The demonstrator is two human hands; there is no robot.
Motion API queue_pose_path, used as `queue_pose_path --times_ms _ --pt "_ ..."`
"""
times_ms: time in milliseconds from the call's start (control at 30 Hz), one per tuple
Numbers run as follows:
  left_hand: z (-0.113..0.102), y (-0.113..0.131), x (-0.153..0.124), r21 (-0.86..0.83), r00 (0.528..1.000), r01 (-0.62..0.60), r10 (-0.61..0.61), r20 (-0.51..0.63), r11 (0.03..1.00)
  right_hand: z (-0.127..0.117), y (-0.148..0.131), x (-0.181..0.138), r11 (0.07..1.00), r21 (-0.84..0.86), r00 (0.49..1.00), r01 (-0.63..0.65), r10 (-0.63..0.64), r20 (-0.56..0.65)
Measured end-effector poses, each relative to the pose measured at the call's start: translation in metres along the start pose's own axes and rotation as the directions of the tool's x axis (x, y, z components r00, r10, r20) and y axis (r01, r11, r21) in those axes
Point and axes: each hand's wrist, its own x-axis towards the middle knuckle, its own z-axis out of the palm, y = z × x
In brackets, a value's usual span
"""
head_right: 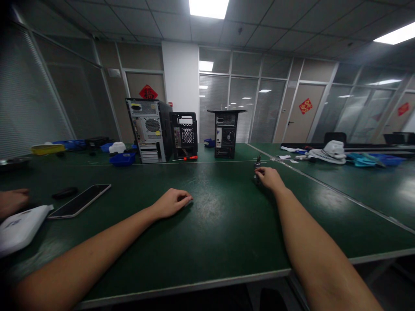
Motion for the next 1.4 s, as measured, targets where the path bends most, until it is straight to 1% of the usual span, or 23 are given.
queue_pose_path --times_ms 100,267,467,600,700,933,1033,1100,1167,1267,1333,1400 --pt "0.0 -0.001 0.0 -0.001 1.0 -0.001 0.001 0.001 1.0 -0.001 -0.003 -0.001 1.0 0.018 1.0 0.005 -0.005 0.008" --pt "0.001 -0.002 0.0 -0.001 1.0 -0.002 0.002 0.002 1.0 -0.002 -0.005 -0.002 1.0 0.003 1.0 0.003 -0.003 0.015" --pt "0.001 0.0 0.0 0.003 1.0 0.0 0.0 -0.001 1.0 0.0 0.0 -0.002 0.999 0.039 0.999 -0.02 0.021 -0.031" --pt "0.0 -0.001 0.0 0.003 1.0 0.011 -0.011 0.008 1.0 0.002 0.006 -0.003 0.996 0.072 0.997 -0.055 0.059 -0.055" --pt "0.0 -0.001 0.0 0.001 1.0 0.009 -0.009 0.01 1.0 0.004 0.01 -0.003 0.987 0.125 0.99 -0.103 0.113 -0.079" --pt "0.002 -0.003 0.001 -0.001 1.0 0.0 0.0 0.003 1.0 0.011 0.015 -0.002 0.941 0.263 0.972 -0.212 0.232 -0.046" --pt "0.001 -0.003 0.001 0.0 1.0 0.003 -0.003 0.004 1.0 0.014 0.018 -0.002 0.892 0.355 0.955 -0.281 0.295 0.017" --pt "0.001 -0.002 0.001 0.001 1.0 0.007 -0.007 0.005 1.0 0.016 0.021 -0.001 0.87 0.388 0.95 -0.305 0.308 0.056" --pt "0.001 -0.002 0.001 0.004 1.0 0.008 -0.008 0.006 1.0 0.017 0.024 0.001 0.891 0.352 0.957 -0.288 0.285 0.059" --pt "0.001 -0.002 0.001 0.015 1.0 0.007 -0.007 0.006 1.0 0.018 0.023 0.005 0.949 0.21 0.971 -0.234 0.237 0.011" --pt "0.001 -0.002 0.001 0.018 1.0 0.007 -0.007 0.005 1.0 0.018 0.019 0.007 0.963 0.127 0.97 -0.238 0.242 -0.023" --pt "0.002 -0.002 0.0 0.016 1.0 0.004 -0.004 0.008 1.0 0.02 0.016 0.008 0.961 0.087 0.963 -0.263 0.267 -0.034"
